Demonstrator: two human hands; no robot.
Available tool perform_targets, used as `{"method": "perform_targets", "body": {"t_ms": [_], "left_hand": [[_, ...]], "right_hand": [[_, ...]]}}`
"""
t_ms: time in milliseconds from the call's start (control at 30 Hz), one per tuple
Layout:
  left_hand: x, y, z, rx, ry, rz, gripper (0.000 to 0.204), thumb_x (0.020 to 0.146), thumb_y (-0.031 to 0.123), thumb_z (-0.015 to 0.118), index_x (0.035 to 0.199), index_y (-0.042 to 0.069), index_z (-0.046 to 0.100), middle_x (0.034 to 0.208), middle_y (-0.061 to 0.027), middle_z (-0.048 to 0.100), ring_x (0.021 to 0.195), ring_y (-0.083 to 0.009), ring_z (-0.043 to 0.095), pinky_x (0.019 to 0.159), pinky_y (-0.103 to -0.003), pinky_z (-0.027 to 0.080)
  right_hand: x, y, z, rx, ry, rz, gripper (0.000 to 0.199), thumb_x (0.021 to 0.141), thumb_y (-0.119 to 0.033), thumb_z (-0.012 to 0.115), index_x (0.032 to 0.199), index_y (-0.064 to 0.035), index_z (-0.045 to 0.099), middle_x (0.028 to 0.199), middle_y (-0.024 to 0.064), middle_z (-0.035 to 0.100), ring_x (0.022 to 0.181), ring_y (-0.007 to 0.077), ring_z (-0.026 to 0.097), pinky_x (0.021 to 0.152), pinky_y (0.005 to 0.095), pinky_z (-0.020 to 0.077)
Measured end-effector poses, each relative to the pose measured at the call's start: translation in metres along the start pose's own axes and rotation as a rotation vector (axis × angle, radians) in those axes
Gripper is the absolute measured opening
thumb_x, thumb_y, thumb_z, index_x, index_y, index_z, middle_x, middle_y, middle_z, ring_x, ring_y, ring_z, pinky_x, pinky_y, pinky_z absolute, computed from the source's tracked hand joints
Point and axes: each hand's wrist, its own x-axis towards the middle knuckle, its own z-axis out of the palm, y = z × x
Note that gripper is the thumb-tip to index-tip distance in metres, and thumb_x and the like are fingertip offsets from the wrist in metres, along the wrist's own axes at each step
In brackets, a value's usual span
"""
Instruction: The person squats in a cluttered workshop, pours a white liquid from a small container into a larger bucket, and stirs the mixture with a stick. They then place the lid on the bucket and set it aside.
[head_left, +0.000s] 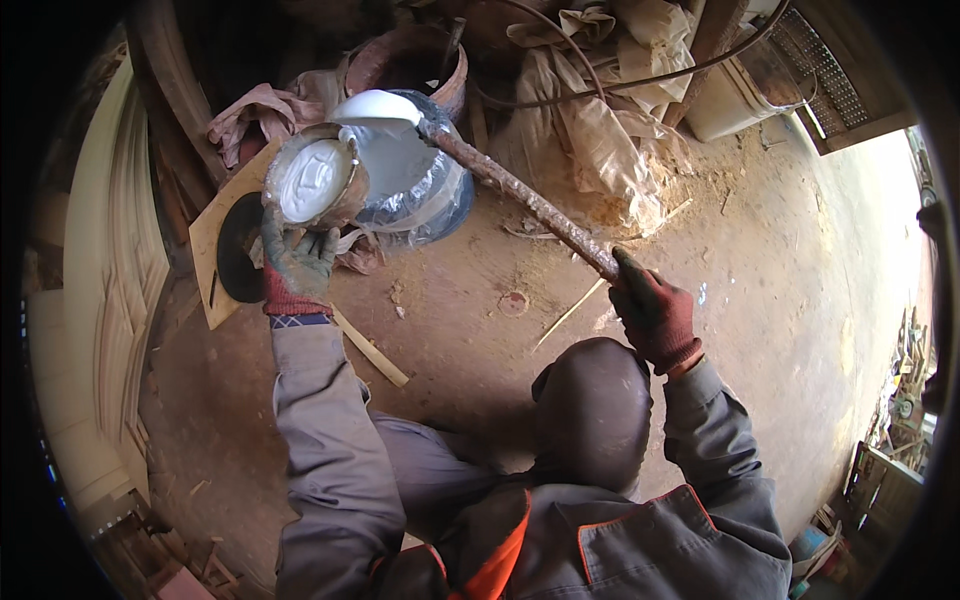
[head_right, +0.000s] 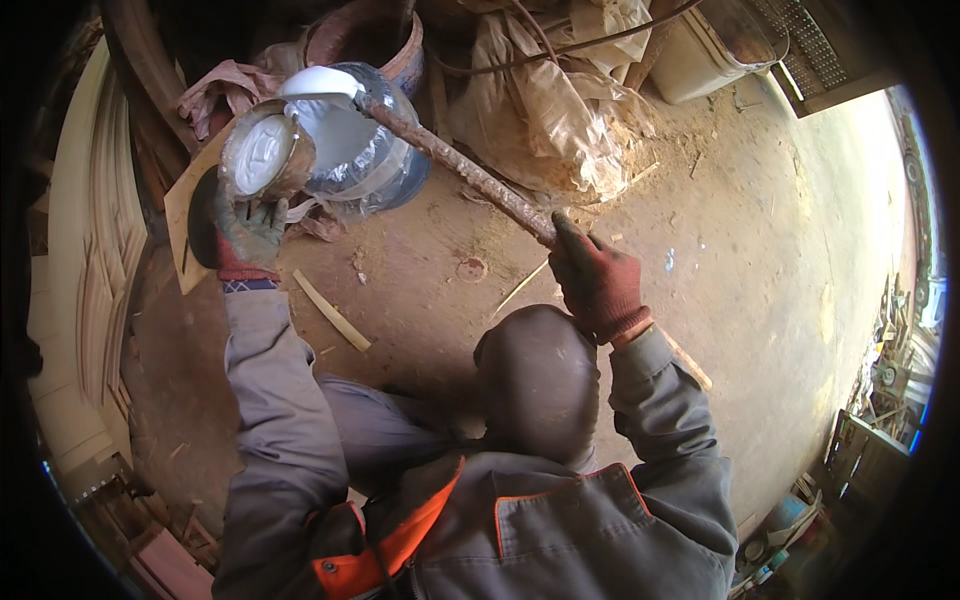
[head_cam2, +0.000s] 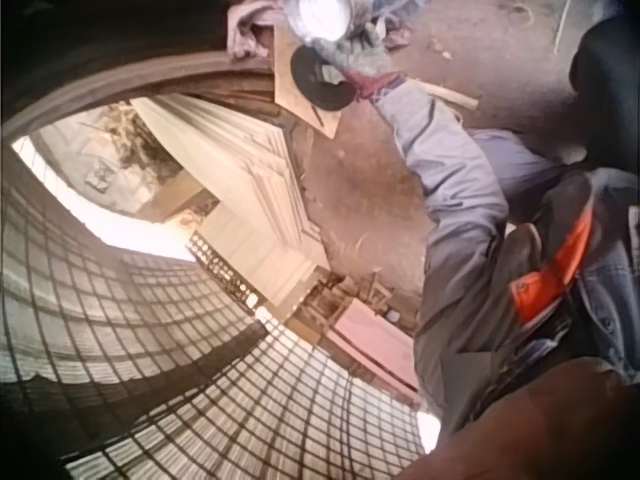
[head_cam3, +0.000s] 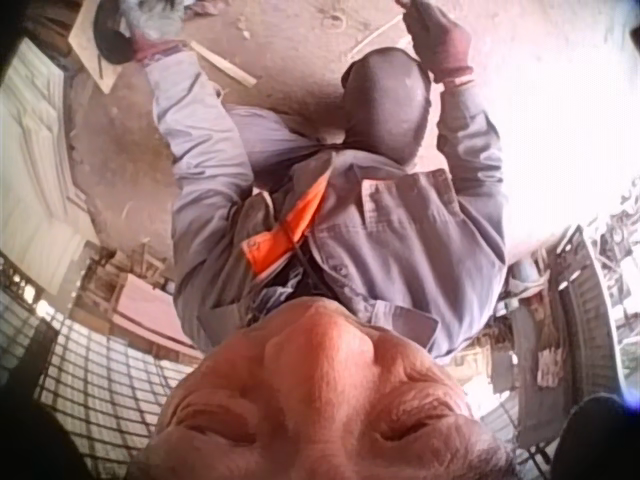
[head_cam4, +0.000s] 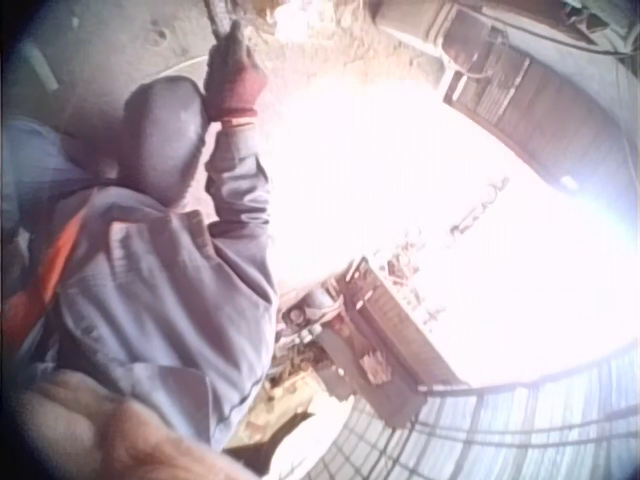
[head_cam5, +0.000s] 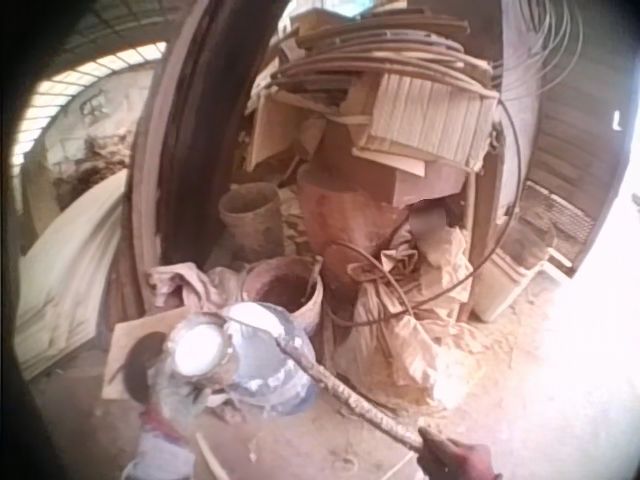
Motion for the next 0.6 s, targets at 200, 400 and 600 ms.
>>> {"method": "perform_targets", "body": {"t_ms": [200,400,600], "left_hand": [[-0.005,-0.002,0.007,-0.076,0.032,0.026,0.068,0.097,0.058,0.075,0.154,0.026,0.054,0.152,0.0001,0.051,0.142,-0.0273,0.049,0.117,-0.054,0.048],[-0.009,0.005,0.009,-0.163,-0.015,0.063,0.076,0.094,0.057,0.079,0.157,0.025,0.051,0.156,-0.0045,0.047,0.144,-0.0305,0.048,0.110,-0.054,0.057],[-0.041,0.049,0.013,-0.251,-0.047,0.202,0.070,0.095,0.053,0.078,0.154,0.023,0.056,0.158,-0.0052,0.050,0.145,-0.0314,0.048,0.112,-0.056,0.055]], "right_hand": [[-0.009,0.005,-0.001,-0.066,0.118,-0.044,0.054,0.095,-0.020,0.078,0.148,-0.0225,0.068,0.083,0.0097,0.070,0.071,0.0325,0.072,0.062,0.0439,0.0558],[-0.019,0.011,-0.002,-0.051,0.054,-0.027,0.055,0.094,-0.014,0.078,0.148,-0.0221,0.069,0.086,0.0099,0.073,0.073,0.0310,0.074,0.064,0.0424,0.0578],[-0.009,0.005,0.006,-0.040,0.002,-0.045,0.052,0.094,-0.013,0.076,0.146,-0.0169,0.069,0.106,0.0137,0.079,0.088,0.0356,0.078,0.072,0.0425,0.0621]]}}
